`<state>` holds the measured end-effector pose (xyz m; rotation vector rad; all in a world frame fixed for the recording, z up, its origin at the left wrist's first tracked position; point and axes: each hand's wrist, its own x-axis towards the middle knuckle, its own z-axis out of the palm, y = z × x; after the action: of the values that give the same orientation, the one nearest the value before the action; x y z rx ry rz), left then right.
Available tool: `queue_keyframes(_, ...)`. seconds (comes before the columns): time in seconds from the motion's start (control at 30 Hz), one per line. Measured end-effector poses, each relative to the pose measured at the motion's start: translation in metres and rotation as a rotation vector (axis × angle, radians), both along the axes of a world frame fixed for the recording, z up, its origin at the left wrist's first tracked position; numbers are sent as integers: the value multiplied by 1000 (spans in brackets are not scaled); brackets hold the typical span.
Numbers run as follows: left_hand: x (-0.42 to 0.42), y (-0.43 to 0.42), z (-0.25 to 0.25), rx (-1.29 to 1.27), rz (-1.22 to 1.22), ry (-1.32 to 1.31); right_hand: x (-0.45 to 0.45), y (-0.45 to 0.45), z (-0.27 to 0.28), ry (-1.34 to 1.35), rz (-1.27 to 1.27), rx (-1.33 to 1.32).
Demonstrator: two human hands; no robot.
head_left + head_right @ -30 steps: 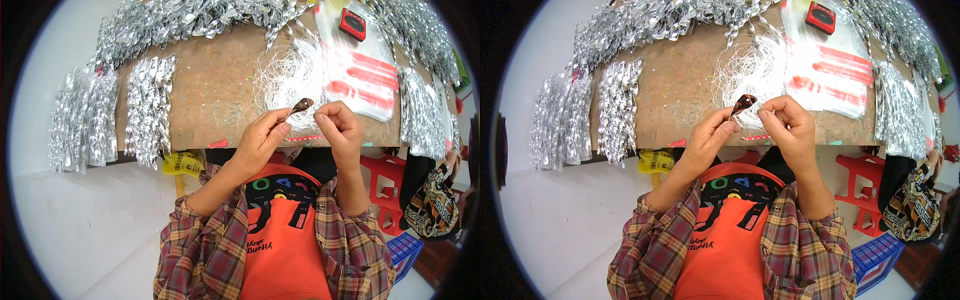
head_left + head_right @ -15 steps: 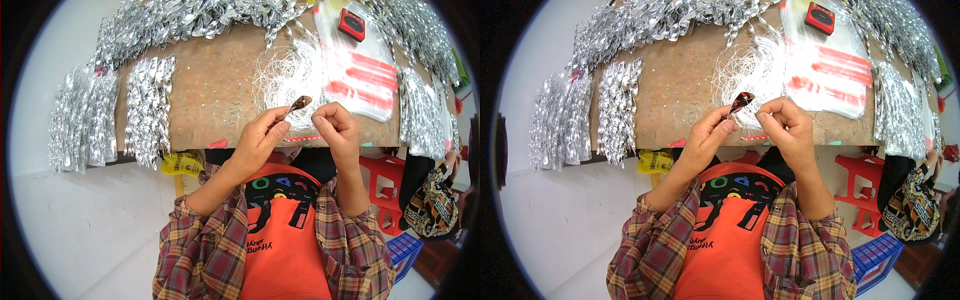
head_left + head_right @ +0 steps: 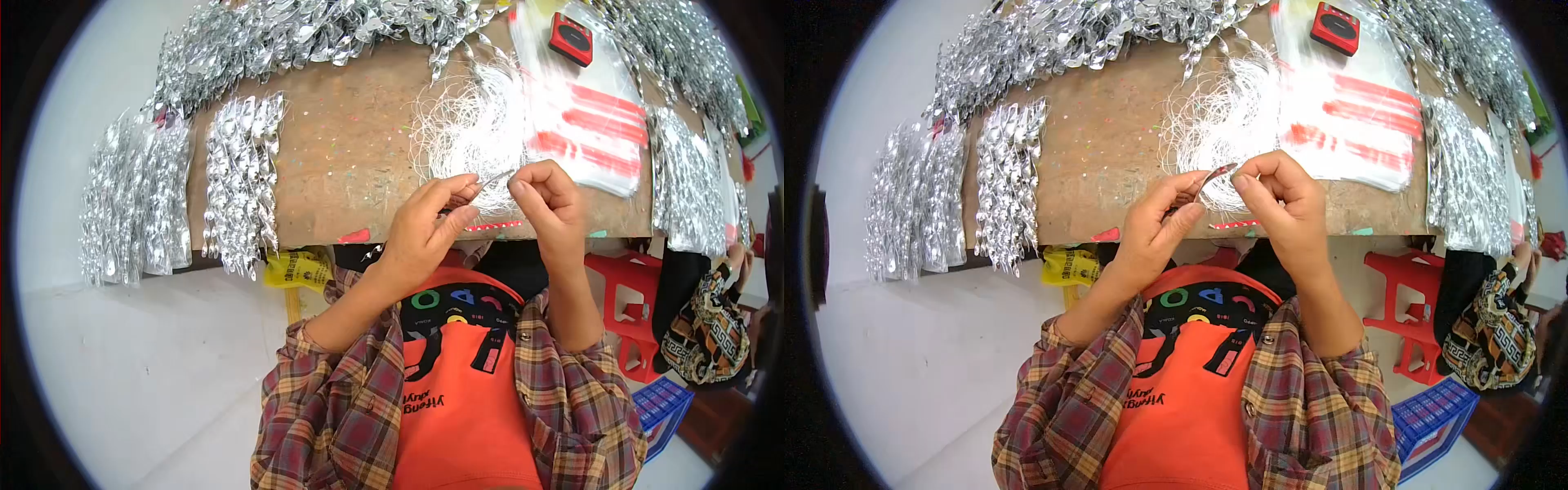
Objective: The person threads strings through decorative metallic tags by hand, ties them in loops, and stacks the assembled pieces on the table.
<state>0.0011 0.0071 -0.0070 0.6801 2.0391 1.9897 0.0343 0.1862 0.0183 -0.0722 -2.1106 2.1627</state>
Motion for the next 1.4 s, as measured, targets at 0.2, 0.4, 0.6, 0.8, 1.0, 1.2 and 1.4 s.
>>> queue_keyframes(0.2,-3,-6,2,-66,-83,45,-5,1,-3,23,15,-47)
queue_keyframes(0.4,-6,-4,20,239,-193,-276,-3,2,-9,83,141,-105)
queue_keyframes(0.6,-12,2,19,288,-122,-192,-3,0,-8,102,135,-93)
queue_keyframes(0.8,-14,-2,19,70,-115,1,-3,-1,-9,98,133,-125)
queue_keyframes(1.0,-15,0,18,31,3,96,-2,0,-5,-4,125,-17)
queue_keyframes(1.2,-13,10,34,44,-15,99,-2,1,0,111,238,89)
queue_keyframes(1.4,-5,22,22,173,40,32,-1,0,-2,11,215,-194)
